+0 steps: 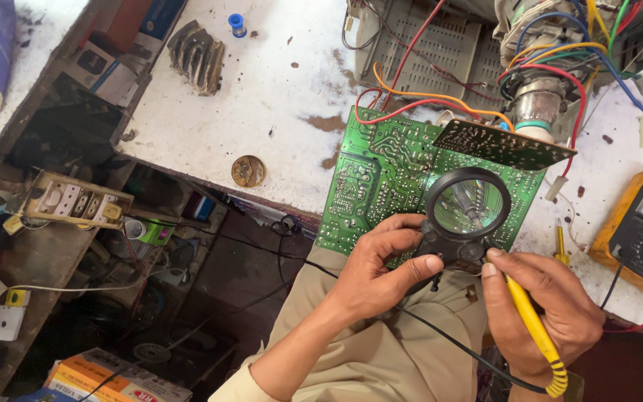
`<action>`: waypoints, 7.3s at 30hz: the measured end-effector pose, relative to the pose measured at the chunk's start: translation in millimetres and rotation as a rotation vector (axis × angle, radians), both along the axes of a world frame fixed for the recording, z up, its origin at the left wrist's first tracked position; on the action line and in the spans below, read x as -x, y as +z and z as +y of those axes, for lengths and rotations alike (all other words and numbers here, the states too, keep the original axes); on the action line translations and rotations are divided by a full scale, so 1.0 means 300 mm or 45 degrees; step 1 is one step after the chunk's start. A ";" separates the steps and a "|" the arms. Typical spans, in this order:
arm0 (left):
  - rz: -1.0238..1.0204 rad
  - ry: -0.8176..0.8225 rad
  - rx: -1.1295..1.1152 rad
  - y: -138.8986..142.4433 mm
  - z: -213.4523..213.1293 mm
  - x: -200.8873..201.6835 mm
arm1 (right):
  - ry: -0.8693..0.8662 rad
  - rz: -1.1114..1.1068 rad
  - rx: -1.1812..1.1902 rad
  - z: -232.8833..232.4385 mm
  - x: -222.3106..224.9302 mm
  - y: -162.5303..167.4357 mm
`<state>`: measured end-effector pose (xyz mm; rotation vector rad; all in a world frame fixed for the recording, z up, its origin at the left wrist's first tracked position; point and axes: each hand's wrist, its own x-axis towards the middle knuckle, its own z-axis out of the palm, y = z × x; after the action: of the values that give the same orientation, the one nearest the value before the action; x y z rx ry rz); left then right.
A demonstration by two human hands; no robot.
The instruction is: The person holds a magnifying glass over a green circuit board and uses a yellow probe to touch various points on the board. The person moves the magnifying glass and probe across different areas of the board throughout the clip.
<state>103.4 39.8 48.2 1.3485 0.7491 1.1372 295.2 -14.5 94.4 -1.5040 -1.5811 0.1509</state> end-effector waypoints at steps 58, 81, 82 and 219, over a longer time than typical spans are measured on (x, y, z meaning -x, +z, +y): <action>-0.014 -0.006 0.019 -0.007 0.003 -0.002 | -0.017 -0.051 -0.010 0.010 0.015 0.015; -0.001 -0.004 0.019 -0.002 0.003 0.001 | -0.043 0.016 0.053 0.010 0.009 0.025; 0.008 0.000 0.010 -0.002 0.003 0.001 | -0.046 0.028 0.061 0.010 0.003 0.020; 0.023 -0.018 0.084 -0.024 -0.035 0.000 | -0.233 1.315 -0.093 -0.091 -0.110 -0.233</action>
<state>103.3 29.2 41.0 1.3086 0.7825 1.0816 328.2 -41.8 24.5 -1.1805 -0.6096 0.6399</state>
